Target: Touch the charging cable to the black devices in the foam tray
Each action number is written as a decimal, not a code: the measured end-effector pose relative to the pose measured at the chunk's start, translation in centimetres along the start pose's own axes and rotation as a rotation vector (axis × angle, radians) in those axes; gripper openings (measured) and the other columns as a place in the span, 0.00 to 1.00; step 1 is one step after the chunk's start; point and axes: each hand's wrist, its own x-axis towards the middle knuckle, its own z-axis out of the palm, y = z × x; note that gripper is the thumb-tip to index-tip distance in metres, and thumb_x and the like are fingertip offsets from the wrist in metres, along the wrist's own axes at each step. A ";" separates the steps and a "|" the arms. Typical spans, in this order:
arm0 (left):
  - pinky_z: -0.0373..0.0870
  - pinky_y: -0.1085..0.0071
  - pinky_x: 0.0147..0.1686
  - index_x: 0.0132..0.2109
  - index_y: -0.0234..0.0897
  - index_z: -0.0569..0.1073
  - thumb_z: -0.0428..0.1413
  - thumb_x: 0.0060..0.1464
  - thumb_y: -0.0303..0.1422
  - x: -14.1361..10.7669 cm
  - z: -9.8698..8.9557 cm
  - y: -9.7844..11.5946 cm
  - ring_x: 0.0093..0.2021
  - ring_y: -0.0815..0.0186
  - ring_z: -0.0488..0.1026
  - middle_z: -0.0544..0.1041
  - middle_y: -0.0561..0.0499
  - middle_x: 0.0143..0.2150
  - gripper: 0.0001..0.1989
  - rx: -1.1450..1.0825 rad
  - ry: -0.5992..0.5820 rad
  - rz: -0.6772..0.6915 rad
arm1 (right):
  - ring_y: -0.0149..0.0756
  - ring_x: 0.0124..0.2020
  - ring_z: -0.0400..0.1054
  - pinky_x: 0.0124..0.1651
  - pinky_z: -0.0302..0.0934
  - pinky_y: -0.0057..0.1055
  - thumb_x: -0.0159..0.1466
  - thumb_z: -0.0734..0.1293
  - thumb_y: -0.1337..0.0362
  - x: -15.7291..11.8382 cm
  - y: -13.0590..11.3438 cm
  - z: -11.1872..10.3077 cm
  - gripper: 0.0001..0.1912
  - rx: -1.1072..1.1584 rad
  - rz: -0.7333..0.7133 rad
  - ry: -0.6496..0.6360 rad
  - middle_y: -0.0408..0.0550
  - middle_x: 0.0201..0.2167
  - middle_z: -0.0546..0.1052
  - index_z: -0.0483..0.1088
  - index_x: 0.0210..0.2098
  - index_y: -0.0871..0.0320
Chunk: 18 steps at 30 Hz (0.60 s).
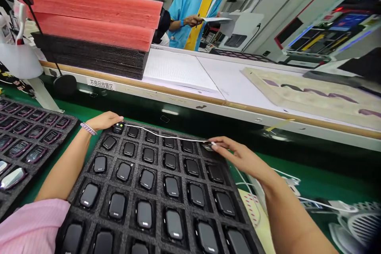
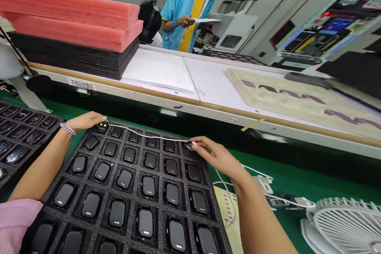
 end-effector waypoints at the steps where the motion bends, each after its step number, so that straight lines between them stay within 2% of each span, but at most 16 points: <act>1: 0.66 0.69 0.37 0.40 0.32 0.79 0.46 0.57 0.60 0.0 0.1 -0.1 0.37 0.58 0.72 0.79 0.46 0.35 0.34 -0.002 0.001 0.004 | 0.50 0.41 0.75 0.41 0.73 0.41 0.59 0.61 0.30 0.0 0.0 -0.1 0.37 0.066 0.037 0.013 0.54 0.39 0.80 0.76 0.45 0.56; 4: 0.66 0.69 0.36 0.39 0.32 0.79 0.48 0.57 0.58 0.0 0.4 -0.4 0.37 0.58 0.72 0.78 0.47 0.34 0.32 -0.014 0.001 0.015 | 0.55 0.48 0.74 0.52 0.70 0.45 0.55 0.61 0.25 0.3 0.2 -0.2 0.41 0.174 0.092 -0.020 0.55 0.42 0.80 0.79 0.40 0.56; 6: 0.67 0.69 0.37 0.40 0.32 0.80 0.48 0.58 0.57 0.0 0.3 -0.3 0.37 0.59 0.72 0.78 0.47 0.34 0.31 -0.022 -0.004 0.017 | 0.57 0.51 0.72 0.56 0.68 0.48 0.54 0.60 0.23 0.6 0.1 0.2 0.43 0.168 0.126 -0.057 0.55 0.44 0.80 0.80 0.40 0.55; 8: 0.67 0.70 0.38 0.42 0.32 0.80 0.47 0.60 0.54 -0.2 0.0 -0.2 0.38 0.59 0.72 0.79 0.47 0.36 0.30 -0.030 -0.014 0.014 | 0.58 0.53 0.71 0.58 0.66 0.50 0.55 0.57 0.23 0.6 -0.3 0.7 0.43 0.131 0.156 -0.043 0.55 0.43 0.80 0.80 0.39 0.55; 11: 0.68 0.70 0.42 0.50 0.32 0.79 0.49 0.59 0.47 -0.6 -0.6 0.0 0.42 0.60 0.73 0.80 0.46 0.43 0.26 -0.019 -0.062 0.019 | 0.58 0.51 0.72 0.58 0.65 0.49 0.59 0.53 0.25 0.5 -1.0 1.8 0.43 0.054 0.169 0.051 0.54 0.42 0.80 0.79 0.36 0.55; 14: 0.68 0.71 0.43 0.58 0.32 0.75 0.53 0.56 0.41 -1.0 -1.0 0.1 0.43 0.61 0.74 0.80 0.46 0.47 0.26 -0.002 -0.138 0.020 | 0.57 0.47 0.74 0.53 0.68 0.48 0.59 0.50 0.25 0.3 -1.5 2.8 0.44 -0.013 0.138 0.171 0.54 0.41 0.80 0.79 0.34 0.55; 18: 0.69 0.71 0.46 0.58 0.31 0.75 0.53 0.56 0.39 -0.9 -1.3 0.0 0.46 0.60 0.74 0.79 0.45 0.51 0.26 -0.013 -0.163 0.030 | 0.59 0.47 0.74 0.53 0.68 0.53 0.58 0.48 0.23 0.3 -1.6 3.2 0.47 -0.046 0.121 0.209 0.55 0.40 0.80 0.79 0.34 0.54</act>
